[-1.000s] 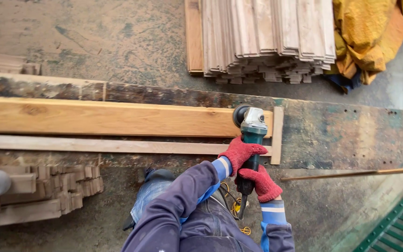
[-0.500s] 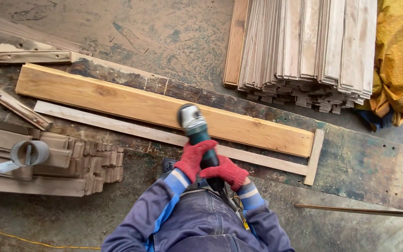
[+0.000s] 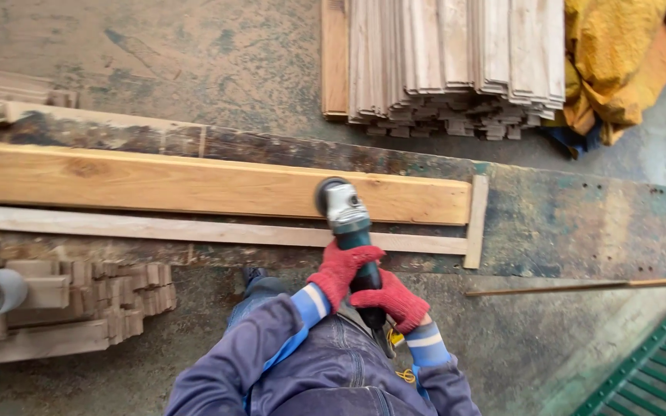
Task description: Sanding a long piece of wood using an angle grinder with a sanding disc attachment.
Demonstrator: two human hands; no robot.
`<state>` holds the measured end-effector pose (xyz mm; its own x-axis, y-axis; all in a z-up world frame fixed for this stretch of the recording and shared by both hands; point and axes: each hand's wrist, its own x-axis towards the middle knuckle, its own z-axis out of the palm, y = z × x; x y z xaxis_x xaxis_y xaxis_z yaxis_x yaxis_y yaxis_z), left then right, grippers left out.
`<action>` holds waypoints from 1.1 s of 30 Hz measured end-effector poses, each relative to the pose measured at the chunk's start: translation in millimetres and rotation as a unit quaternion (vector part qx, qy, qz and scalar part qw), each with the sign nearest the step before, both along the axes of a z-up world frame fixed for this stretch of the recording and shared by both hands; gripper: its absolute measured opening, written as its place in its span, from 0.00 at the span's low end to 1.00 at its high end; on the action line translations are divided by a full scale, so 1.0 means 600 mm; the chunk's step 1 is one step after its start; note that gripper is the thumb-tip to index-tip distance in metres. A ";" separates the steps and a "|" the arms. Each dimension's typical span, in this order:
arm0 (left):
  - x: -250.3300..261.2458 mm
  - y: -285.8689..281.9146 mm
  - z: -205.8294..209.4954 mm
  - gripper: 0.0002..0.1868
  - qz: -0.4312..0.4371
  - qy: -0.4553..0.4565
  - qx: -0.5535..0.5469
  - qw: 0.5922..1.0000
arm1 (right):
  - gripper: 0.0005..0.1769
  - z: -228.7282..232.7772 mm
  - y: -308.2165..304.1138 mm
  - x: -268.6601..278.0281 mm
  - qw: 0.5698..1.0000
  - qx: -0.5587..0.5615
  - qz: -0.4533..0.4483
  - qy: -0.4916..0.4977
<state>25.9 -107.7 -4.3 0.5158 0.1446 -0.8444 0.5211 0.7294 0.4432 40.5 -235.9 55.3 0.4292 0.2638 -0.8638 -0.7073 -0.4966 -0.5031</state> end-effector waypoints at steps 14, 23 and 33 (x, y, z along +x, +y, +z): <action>0.154 -0.306 0.048 0.39 -0.283 -0.065 0.037 0.956 | 0.24 -0.031 -0.294 0.013 0.954 0.004 -0.292 -0.063; 0.108 -0.221 0.052 0.42 -0.203 -0.069 0.032 0.976 | 0.22 -0.038 -0.234 -0.001 0.975 0.029 -0.214 -0.058; 0.009 0.046 0.101 0.30 -0.165 -0.073 -0.022 0.983 | 0.14 -0.043 -0.044 -0.050 0.985 0.142 -0.096 0.006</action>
<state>31.1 -80.2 56.0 0.6453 -0.0864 -0.7590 0.6650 0.5524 0.5026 10.3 -262.3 29.3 0.4859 0.4104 -0.7717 -0.7809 -0.1927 -0.5942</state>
